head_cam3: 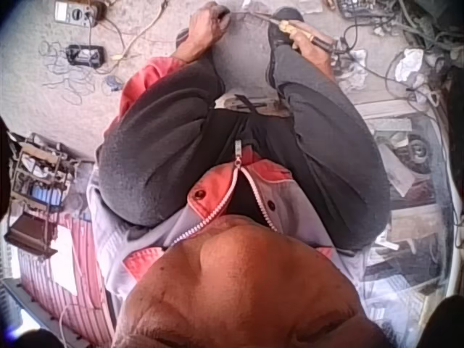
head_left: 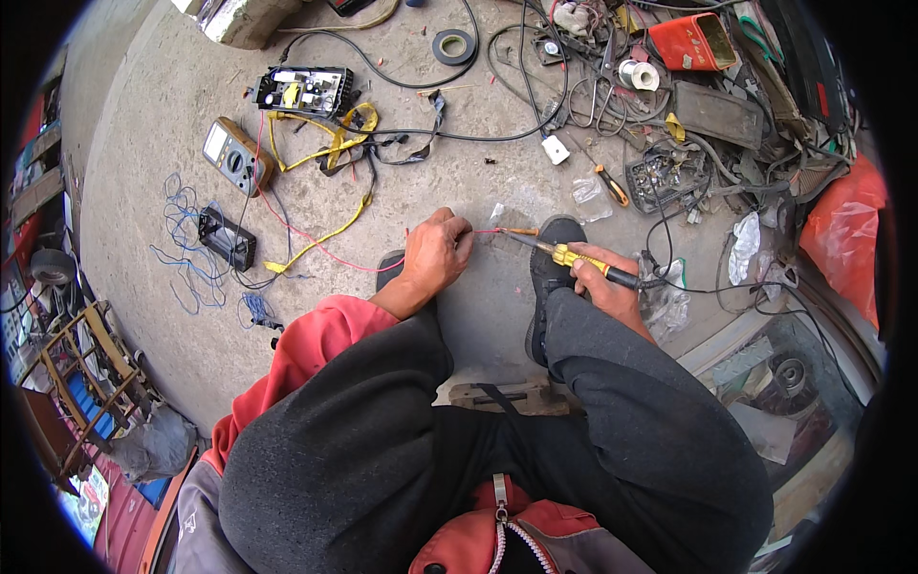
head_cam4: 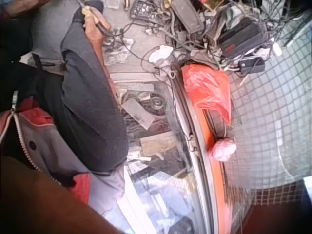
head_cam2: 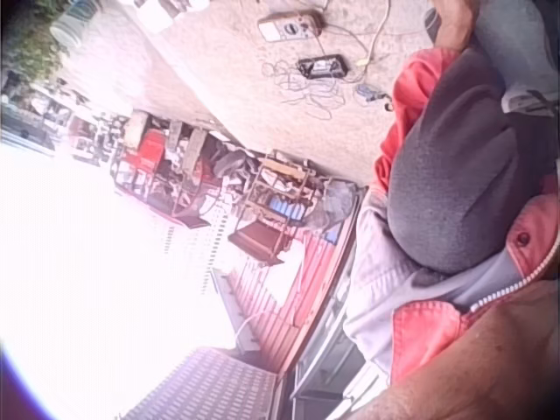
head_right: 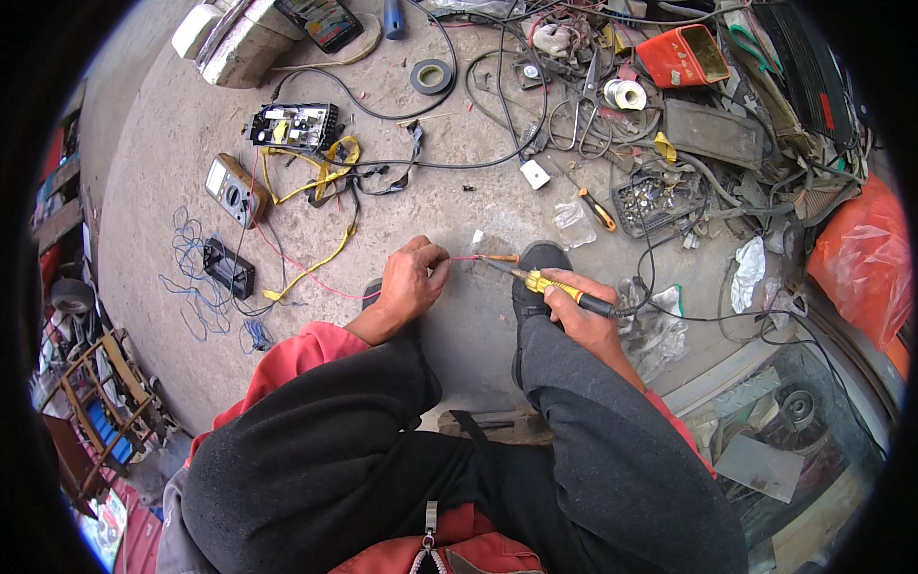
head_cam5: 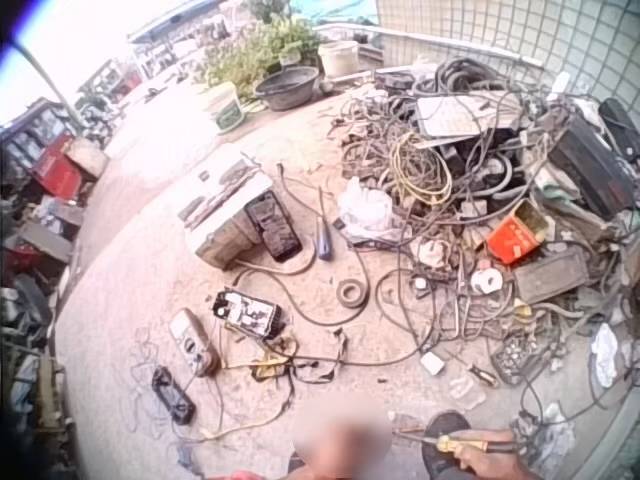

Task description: The person sits on the floor and uses a soldering iron to join two wires. After soldering, they wrap the connection with electrical tape. The workspace is cluttered with various electronic components and tools.

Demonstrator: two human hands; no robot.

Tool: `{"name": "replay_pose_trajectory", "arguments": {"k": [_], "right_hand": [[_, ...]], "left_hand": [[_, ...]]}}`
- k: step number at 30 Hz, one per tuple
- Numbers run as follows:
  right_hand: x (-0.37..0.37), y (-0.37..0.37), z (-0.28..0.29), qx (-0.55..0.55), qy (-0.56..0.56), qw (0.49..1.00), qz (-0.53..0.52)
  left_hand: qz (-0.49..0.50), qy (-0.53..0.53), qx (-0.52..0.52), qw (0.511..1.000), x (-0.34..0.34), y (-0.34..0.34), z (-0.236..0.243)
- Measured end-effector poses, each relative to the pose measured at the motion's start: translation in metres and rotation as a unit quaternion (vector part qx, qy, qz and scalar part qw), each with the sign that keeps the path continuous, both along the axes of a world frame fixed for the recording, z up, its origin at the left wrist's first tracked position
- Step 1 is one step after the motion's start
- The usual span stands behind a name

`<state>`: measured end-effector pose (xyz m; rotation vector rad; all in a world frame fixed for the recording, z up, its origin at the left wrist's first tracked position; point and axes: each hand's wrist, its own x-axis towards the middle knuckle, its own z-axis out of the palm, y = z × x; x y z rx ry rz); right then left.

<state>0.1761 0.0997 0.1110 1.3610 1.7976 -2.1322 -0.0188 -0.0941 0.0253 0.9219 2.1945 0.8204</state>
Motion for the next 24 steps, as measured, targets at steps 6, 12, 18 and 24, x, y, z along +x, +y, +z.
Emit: {"name": "replay_pose_trajectory", "arguments": {"k": [6,12,18,24], "right_hand": [[0.0006,0.0001,-0.0006,0.002,0.0,1.0,0.004],[0.0013,-0.0007,-0.0019,-0.001,0.006,1.0,-0.013],[0.0052,-0.0001,-0.007,0.003,0.008,1.0,-0.03],[0.0021,0.0,-0.0027,0.008,0.002,1.0,-0.03]], "left_hand": [[-0.002,-0.006,-0.006,1.0,-0.0003,0.0001,0.0004],[-0.003,-0.014,-0.013,1.0,-0.0002,-0.0003,0.0004],[-0.002,-0.016,-0.012,1.0,-0.0001,-0.0002,0.0003],[-0.002,-0.001,-0.002,1.0,0.0,-0.0003,-0.0006]]}}
